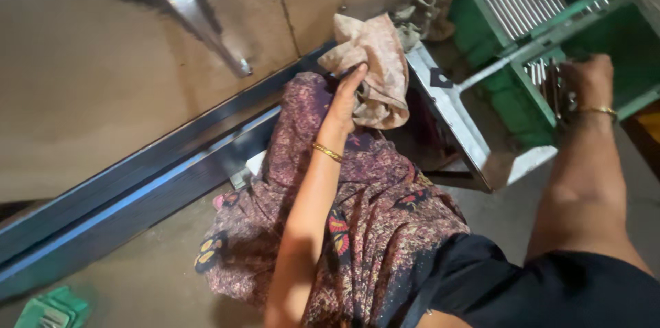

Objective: The person uses a metal rod and a cloth to clean a dark smudge on a large metal surface. They repeatedly rub the area with the rod, then wipe it with the cloth, repeating the cycle several times.

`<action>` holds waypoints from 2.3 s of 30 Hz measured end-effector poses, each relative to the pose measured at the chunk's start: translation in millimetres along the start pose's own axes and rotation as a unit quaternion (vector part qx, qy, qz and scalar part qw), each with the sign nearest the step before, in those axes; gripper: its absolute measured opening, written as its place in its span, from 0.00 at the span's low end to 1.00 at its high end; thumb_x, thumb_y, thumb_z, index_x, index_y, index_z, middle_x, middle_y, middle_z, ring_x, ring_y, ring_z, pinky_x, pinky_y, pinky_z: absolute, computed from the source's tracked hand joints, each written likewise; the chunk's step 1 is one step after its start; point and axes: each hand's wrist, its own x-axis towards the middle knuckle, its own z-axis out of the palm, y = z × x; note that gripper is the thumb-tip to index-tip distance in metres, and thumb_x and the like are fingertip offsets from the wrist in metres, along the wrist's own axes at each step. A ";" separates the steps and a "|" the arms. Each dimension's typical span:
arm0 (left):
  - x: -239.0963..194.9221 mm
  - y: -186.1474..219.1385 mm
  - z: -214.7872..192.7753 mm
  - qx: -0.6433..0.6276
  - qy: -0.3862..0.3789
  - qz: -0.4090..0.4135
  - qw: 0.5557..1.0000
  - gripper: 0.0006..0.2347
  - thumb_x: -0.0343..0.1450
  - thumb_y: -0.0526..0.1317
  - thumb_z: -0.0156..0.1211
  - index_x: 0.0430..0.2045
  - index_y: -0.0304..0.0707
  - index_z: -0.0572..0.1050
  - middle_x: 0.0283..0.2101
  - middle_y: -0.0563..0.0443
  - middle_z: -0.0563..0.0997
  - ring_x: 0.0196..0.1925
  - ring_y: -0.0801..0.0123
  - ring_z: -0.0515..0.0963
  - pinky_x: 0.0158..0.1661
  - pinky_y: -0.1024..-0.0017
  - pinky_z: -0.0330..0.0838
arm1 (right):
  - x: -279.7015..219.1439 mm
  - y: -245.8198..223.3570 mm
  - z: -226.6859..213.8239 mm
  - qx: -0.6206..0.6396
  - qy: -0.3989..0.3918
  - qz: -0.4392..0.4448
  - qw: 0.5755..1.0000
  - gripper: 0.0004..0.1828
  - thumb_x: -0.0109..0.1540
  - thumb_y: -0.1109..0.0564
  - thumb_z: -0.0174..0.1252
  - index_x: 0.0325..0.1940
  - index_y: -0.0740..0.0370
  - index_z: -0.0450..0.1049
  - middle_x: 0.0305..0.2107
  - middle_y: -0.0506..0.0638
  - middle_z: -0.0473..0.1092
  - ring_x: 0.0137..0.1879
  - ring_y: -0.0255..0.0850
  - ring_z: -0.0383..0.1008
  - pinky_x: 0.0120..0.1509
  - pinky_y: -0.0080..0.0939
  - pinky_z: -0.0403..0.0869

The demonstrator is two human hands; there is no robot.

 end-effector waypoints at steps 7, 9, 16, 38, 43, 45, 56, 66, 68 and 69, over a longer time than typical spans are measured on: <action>-13.0 6.9 -1.6 -0.047 -0.015 -0.001 0.999 0.19 0.72 0.50 0.63 0.50 0.35 0.75 0.47 0.48 0.81 0.47 0.64 0.82 0.49 0.65 0.77 | -14.1 -43.4 -40.7 -0.014 0.172 -0.212 0.962 0.11 0.64 0.60 0.65 0.47 0.69 0.78 0.38 0.61 0.77 0.43 0.46 0.79 0.46 0.44 0.76; -15.2 10.2 -2.4 -0.041 -0.017 0.008 0.999 0.20 0.72 0.50 0.62 0.52 0.35 0.75 0.48 0.48 0.81 0.49 0.64 0.81 0.50 0.65 0.77 | -32.6 -81.1 -53.5 0.060 0.143 -0.261 0.953 0.11 0.66 0.61 0.63 0.51 0.68 0.77 0.41 0.59 0.77 0.45 0.44 0.79 0.48 0.42 0.76; -19.9 -3.7 -34.3 0.051 -0.090 0.026 0.994 0.23 0.73 0.52 0.61 0.56 0.35 0.73 0.51 0.50 0.81 0.53 0.66 0.80 0.53 0.66 0.76 | -192.5 -272.0 5.5 0.185 -0.251 -0.268 0.911 0.16 0.65 0.62 0.60 0.58 0.63 0.74 0.41 0.55 0.77 0.37 0.42 0.72 0.35 0.40 0.67; -81.7 17.3 -11.7 0.153 0.056 0.065 0.984 0.21 0.74 0.57 0.57 0.48 0.39 0.75 0.39 0.57 0.77 0.38 0.75 0.76 0.36 0.78 0.72 | -258.6 -345.4 -32.8 0.598 -0.108 -0.383 0.696 0.09 0.71 0.72 0.57 0.53 0.65 0.73 0.42 0.58 0.78 0.39 0.37 0.79 0.42 0.33 0.77; -95.0 37.7 -11.1 0.010 0.083 0.064 0.994 0.20 0.75 0.58 0.57 0.45 0.41 0.76 0.36 0.58 0.76 0.35 0.75 0.75 0.33 0.77 0.71 | -284.4 -340.3 -31.5 0.618 -0.019 -0.460 0.637 0.10 0.73 0.75 0.56 0.53 0.65 0.69 0.46 0.60 0.77 0.47 0.40 0.81 0.53 0.43 0.83; -95.3 39.6 -6.5 -0.039 0.094 0.070 0.992 0.19 0.75 0.58 0.57 0.44 0.41 0.76 0.35 0.58 0.76 0.34 0.75 0.75 0.31 0.77 0.71 | -307.2 -336.3 -1.9 0.595 -0.031 -0.486 0.639 0.11 0.68 0.75 0.57 0.50 0.65 0.70 0.44 0.59 0.76 0.45 0.40 0.79 0.53 0.43 0.81; -133.9 65.9 6.3 -0.176 0.159 0.193 0.952 0.18 0.75 0.59 0.58 0.39 0.44 0.77 0.29 0.59 0.74 0.27 0.75 0.74 0.25 0.77 0.69 | -361.1 -313.4 38.7 0.288 -0.267 -0.687 0.612 0.13 0.58 0.65 0.65 0.46 0.66 0.74 0.54 0.59 0.76 0.55 0.52 0.81 0.57 0.44 0.78; -158.8 82.6 31.3 -0.084 0.239 0.232 0.939 0.19 0.74 0.53 0.53 0.54 0.43 0.76 0.39 0.58 0.78 0.37 0.74 0.76 0.37 0.75 0.71 | -362.3 -318.0 24.3 0.320 -0.156 -0.659 0.663 0.30 0.45 0.53 0.78 0.47 0.59 0.74 0.48 0.52 0.70 0.56 0.46 0.69 0.63 0.43 0.68; -161.4 81.5 37.4 -0.060 0.249 0.231 0.939 0.18 0.74 0.52 0.52 0.51 0.42 0.76 0.40 0.58 0.79 0.40 0.75 0.78 0.41 0.77 0.74 | -362.0 -316.9 28.8 0.337 -0.151 -0.642 0.672 0.35 0.43 0.53 0.79 0.49 0.59 0.71 0.52 0.53 0.66 0.61 0.47 0.65 0.67 0.44 0.65; -162.4 80.5 41.4 -0.048 0.255 0.229 0.938 0.18 0.74 0.52 0.52 0.50 0.41 0.76 0.41 0.58 0.79 0.42 0.76 0.79 0.43 0.77 0.76 | -361.3 -316.8 31.5 0.345 -0.148 -0.633 0.677 0.37 0.41 0.53 0.79 0.50 0.59 0.70 0.54 0.53 0.64 0.63 0.47 0.63 0.69 0.44 0.64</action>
